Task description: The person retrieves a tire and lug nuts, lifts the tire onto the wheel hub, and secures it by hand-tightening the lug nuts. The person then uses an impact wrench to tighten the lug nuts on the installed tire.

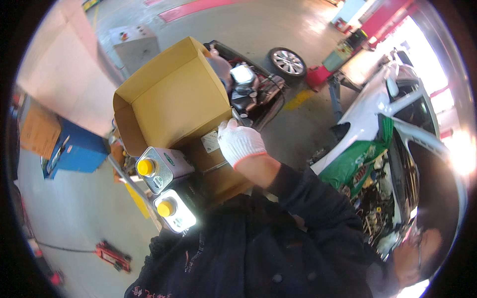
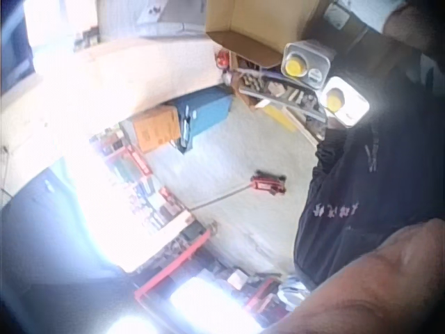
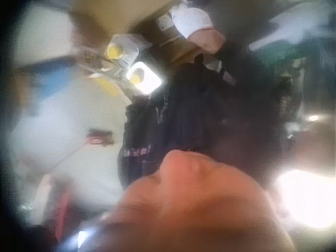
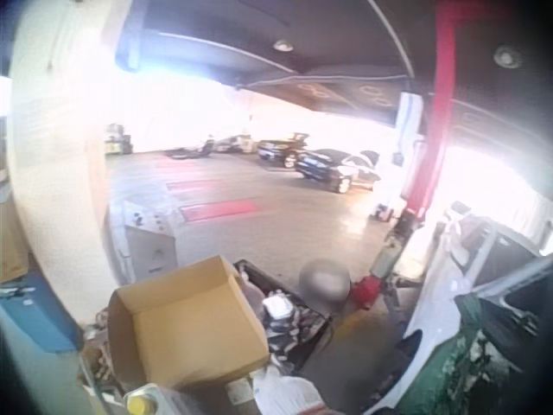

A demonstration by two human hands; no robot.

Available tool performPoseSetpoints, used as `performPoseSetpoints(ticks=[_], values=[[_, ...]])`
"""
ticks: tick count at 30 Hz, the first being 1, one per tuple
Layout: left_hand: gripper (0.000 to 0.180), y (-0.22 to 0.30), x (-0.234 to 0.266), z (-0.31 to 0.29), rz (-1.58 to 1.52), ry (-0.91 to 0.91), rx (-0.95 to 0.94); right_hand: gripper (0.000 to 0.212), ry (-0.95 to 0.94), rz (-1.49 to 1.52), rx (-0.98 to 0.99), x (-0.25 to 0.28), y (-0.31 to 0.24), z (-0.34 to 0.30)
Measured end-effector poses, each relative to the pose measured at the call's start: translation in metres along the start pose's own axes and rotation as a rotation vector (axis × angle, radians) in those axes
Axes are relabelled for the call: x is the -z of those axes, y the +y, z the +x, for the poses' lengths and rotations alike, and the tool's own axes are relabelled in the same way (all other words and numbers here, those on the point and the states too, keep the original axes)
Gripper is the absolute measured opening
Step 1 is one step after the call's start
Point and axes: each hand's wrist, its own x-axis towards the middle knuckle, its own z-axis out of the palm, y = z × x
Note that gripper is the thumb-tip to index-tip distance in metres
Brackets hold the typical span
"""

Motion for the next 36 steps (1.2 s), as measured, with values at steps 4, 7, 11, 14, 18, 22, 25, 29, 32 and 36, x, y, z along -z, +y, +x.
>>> performPoseSetpoints(ticks=[4, 7, 11, 14, 18, 22, 25, 29, 32, 36], values=[[0.041, -0.002, -0.005, 0.019, 0.056, -0.038, 0.133, 0.022, -0.061, -0.017, -0.150, -0.022, 0.023, -0.004], [0.041, -0.007, -0.011, 0.032, 0.088, -0.063, 0.226, 0.022, -0.043, -0.039, -0.166, -0.033, 0.046, -0.024], [0.041, -0.019, -0.023, 0.049, 0.134, -0.101, 0.326, 0.019, -0.002, -0.030, -0.290, -0.041, 0.075, -0.050], [0.041, -0.027, -0.032, 0.058, 0.167, -0.116, 0.388, 0.018, 0.050, -0.120, -0.251, -0.043, 0.090, -0.075], [0.040, -0.041, -0.044, 0.071, 0.206, -0.133, 0.426, 0.019, -0.018, -0.079, -0.309, -0.034, 0.105, -0.095], [0.040, -0.049, -0.058, 0.085, 0.242, -0.142, 0.445, 0.021, 0.012, -0.012, -0.456, -0.023, 0.114, -0.102], [0.040, -0.050, -0.068, 0.094, 0.270, -0.151, 0.441, 0.022, 0.003, 0.110, -0.487, -0.021, 0.118, -0.107], [0.040, -0.046, -0.079, 0.107, 0.299, -0.162, 0.439, 0.024, 0.050, 0.147, -0.390, -0.029, 0.122, -0.115], [0.040, -0.041, -0.085, 0.116, 0.320, -0.173, 0.439, 0.025, 0.134, 0.169, -0.400, -0.035, 0.122, -0.117], [0.040, -0.034, -0.091, 0.126, 0.349, -0.186, 0.452, 0.024, 0.242, 0.327, -0.473, -0.037, 0.119, -0.118]])
